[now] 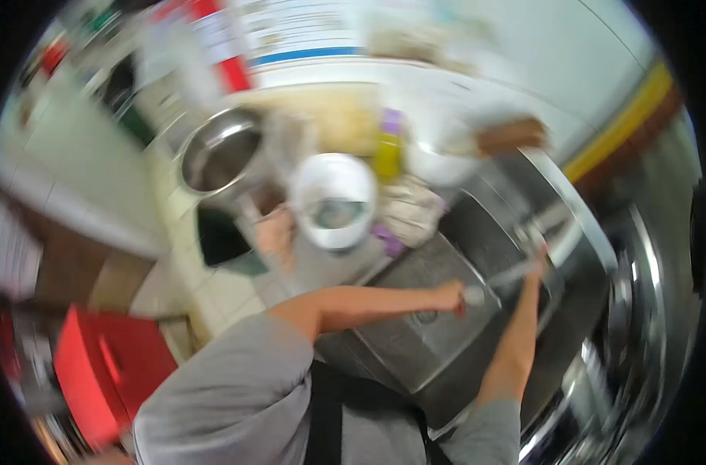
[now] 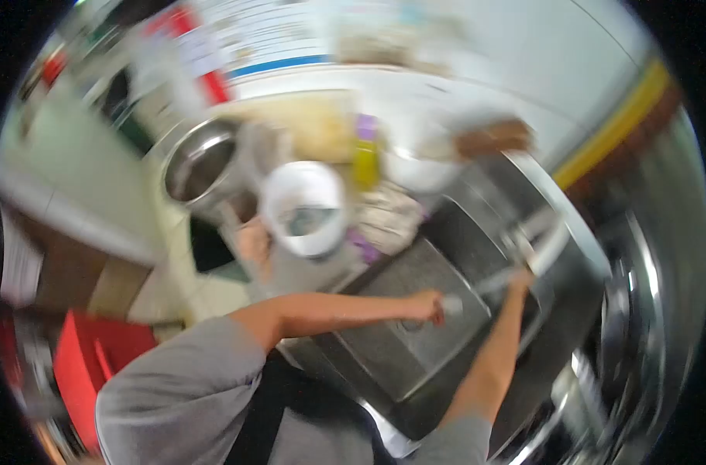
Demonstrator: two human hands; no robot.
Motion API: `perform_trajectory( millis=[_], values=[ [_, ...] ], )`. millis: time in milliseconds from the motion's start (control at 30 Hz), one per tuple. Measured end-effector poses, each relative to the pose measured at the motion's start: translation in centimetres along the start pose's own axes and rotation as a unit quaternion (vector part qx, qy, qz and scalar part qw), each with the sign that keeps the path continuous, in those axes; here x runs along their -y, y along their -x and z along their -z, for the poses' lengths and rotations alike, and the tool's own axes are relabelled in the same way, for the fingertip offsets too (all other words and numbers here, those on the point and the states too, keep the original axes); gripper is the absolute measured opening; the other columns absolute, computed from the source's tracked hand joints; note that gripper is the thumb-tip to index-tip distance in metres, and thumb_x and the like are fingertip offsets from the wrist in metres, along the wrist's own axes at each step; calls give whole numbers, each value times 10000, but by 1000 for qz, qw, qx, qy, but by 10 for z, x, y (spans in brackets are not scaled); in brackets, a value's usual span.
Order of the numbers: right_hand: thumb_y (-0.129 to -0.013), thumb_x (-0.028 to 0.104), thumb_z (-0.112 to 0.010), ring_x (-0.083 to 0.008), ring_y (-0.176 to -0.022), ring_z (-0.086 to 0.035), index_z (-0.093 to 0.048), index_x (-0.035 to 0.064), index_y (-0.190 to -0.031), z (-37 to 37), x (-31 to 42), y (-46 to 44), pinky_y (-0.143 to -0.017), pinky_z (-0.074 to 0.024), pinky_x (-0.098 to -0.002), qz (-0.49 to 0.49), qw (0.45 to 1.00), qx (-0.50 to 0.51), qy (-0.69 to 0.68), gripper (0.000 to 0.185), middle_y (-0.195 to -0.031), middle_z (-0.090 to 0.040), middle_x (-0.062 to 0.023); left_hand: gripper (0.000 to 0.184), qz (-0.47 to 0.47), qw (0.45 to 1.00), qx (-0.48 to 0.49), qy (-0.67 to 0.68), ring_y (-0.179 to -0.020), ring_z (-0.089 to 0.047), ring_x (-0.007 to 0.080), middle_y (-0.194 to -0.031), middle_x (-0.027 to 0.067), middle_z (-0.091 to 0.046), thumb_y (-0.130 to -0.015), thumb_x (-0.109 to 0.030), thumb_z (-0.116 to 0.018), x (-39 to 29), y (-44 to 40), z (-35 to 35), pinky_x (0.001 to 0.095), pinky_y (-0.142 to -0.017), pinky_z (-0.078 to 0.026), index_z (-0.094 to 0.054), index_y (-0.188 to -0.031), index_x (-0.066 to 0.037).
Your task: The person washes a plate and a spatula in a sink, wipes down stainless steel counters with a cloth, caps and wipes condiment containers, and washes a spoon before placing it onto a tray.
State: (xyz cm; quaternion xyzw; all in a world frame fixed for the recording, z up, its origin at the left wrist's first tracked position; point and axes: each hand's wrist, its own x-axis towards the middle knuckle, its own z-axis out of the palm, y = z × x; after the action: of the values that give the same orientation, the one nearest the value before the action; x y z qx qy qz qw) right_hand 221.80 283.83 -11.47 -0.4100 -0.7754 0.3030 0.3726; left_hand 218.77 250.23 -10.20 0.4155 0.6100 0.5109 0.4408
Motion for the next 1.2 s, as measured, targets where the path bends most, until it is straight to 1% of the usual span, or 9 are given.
perform_trajectory(
  millis=[200,300,333,500,733,900,1000,1133,1200],
  values=[
    [-932,610,-445,-104,-542,-458,-591,107,-983,25,-25,-31,-465,-385,-252,-199,922,258,-210,526,-704,-526,-12,234,-32,985,-167,35,-903,-651,170,-1010,65,-657,-944,-1,-455,-44,227,75,339,-840,-508,-539,-1158,-47],
    [-929,578,-481,-177,-443,-502,-631,23,-929,44,9,27,-383,-396,-298,-213,897,353,157,575,-552,-531,-55,255,18,916,-391,84,-967,-644,165,-1026,82,-651,-919,51,-493,-13,357,110,315,-868,-502,-540,-1144,-59],
    [-949,544,-468,-222,-471,-564,-611,-11,-698,57,71,69,-401,-427,-336,-151,816,483,280,625,-565,-577,-127,220,41,880,-471,35,-941,-655,162,-1014,84,-655,-920,40,-510,13,403,122,297,-827,-518,-533,-1119,-51],
    [-938,265,-570,-207,-656,-643,-646,-58,-969,42,364,333,-617,-493,-327,103,782,611,60,334,-742,-672,-157,199,141,648,-748,44,-869,-685,180,-944,108,-660,-912,14,-551,62,602,146,306,-692,-565,-492,-1089,-57],
    [-946,260,-534,-420,-1098,-537,-479,-74,-1259,-164,547,681,-953,-420,-449,510,576,628,-116,461,-1180,-575,-259,212,-58,579,-773,253,-835,-699,243,-898,120,-640,-912,2,-554,32,713,212,328,-655,-598,-485,-1101,-65],
    [-985,312,-433,-314,-808,-586,-586,-15,-1101,-221,637,803,-749,-454,-409,302,503,808,-47,378,-845,-599,-196,173,-137,531,-808,218,-735,-695,244,-833,163,-657,-988,-174,-476,28,794,266,327,-598,-585,-523,-1028,-12],
    [-983,285,-420,-285,-719,-593,-618,11,-946,-250,653,836,-688,-460,-386,335,532,754,-190,340,-784,-613,-165,301,27,583,-810,54,-905,-665,290,-933,170,-660,-1002,-275,-441,54,852,294,370,-778,-532,-563,-1073,-10],
    [-966,347,-410,-433,-870,-624,-635,45,-951,-364,657,835,-731,-466,-523,454,631,626,70,377,-896,-656,-229,479,128,530,-833,-90,-1152,-544,345,-1199,217,-575,-1002,-419,-394,84,909,314,398,-975,-410,-542,-1245,-34],
    [-936,298,-455,-441,-851,-624,-634,31,-887,-433,648,822,-735,-480,-528,525,552,628,157,325,-896,-659,-232,495,157,527,-834,-54,-1150,-546,348,-1226,225,-566,-999,-433,-399,120,941,315,401,-976,-414,-548,-1246,-31]
  ],
)
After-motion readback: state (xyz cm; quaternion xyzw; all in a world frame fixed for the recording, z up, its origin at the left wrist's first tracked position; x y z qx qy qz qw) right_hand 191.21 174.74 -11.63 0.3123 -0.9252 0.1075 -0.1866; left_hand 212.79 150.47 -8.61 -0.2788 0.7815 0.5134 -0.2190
